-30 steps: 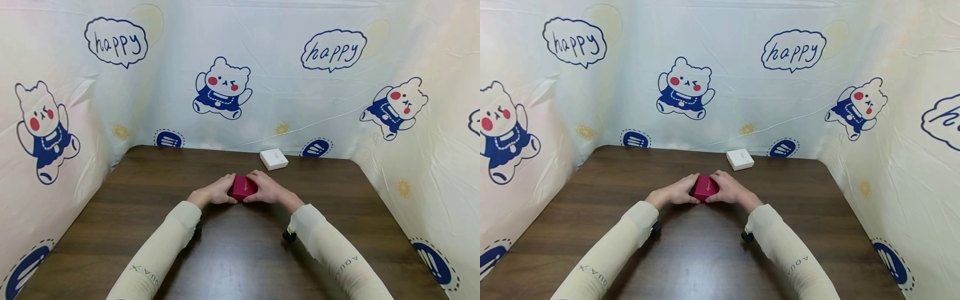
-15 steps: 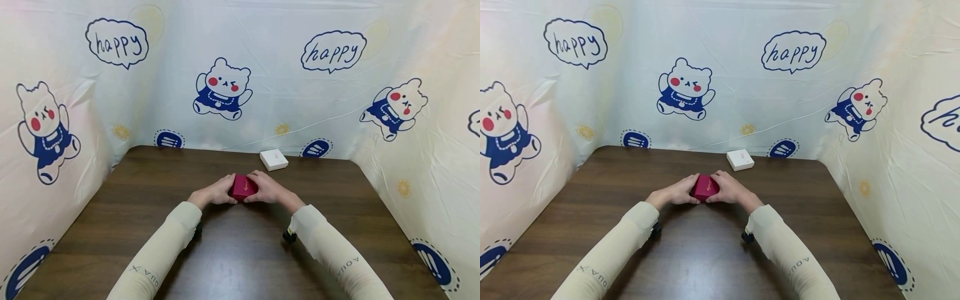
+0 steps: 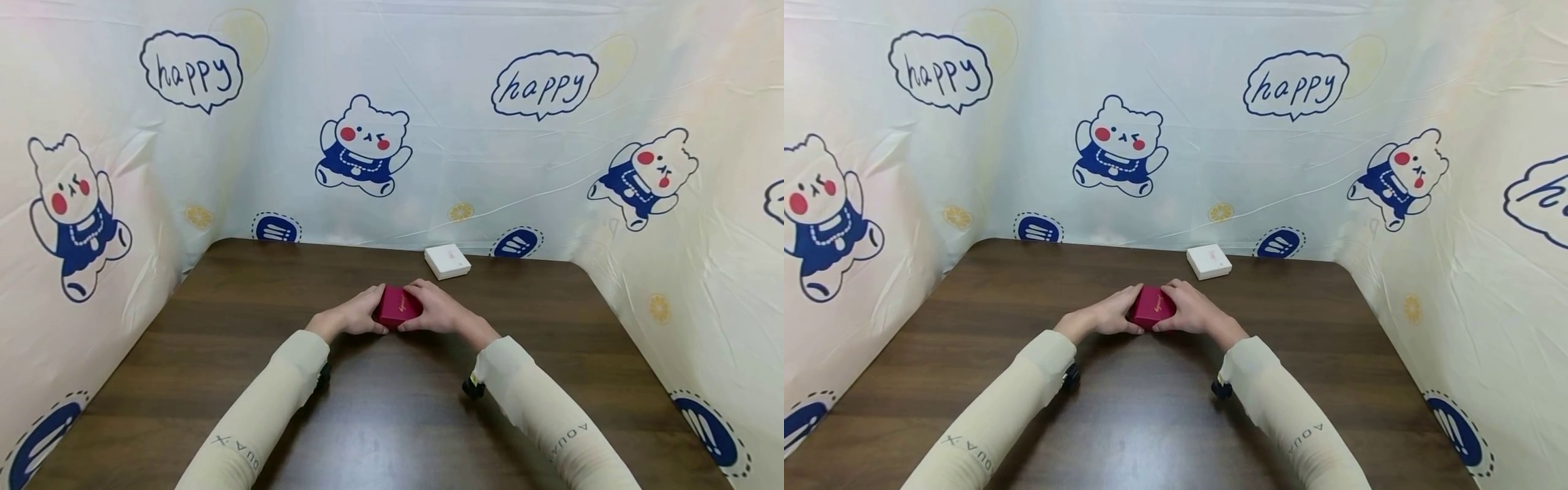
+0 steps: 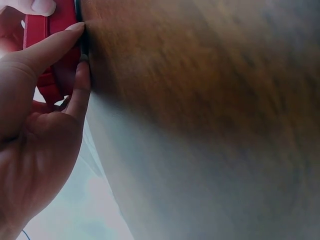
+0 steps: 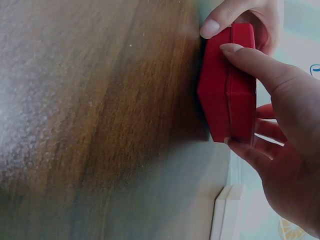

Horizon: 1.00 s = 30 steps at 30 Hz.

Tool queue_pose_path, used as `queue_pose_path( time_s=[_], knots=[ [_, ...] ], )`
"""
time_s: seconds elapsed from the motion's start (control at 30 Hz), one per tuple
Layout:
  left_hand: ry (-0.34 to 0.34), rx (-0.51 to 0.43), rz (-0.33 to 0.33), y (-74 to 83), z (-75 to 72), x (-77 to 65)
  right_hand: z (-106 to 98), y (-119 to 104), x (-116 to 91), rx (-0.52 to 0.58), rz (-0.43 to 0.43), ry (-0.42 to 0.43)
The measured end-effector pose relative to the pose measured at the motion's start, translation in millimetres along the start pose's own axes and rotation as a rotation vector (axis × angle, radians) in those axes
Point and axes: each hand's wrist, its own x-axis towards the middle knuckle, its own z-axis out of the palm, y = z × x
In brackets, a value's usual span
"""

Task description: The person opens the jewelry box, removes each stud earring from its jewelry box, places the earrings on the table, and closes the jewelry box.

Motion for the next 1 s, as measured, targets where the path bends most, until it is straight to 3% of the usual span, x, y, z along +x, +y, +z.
queue_pose_path(
  time_s=[0.53, 1.0],
  knots=[
    [0.008, -0.058, -0.012, -2.9, 0.8, 3.2, -2.2, -0.5, -4.4, -0.004, -0.011, 0.045],
    [0.003, -0.034, -0.038, -1.0, -1.7, 3.2, -5.5, 4.2, -6.8, -0.002, 0.012, 0.063]
  ],
)
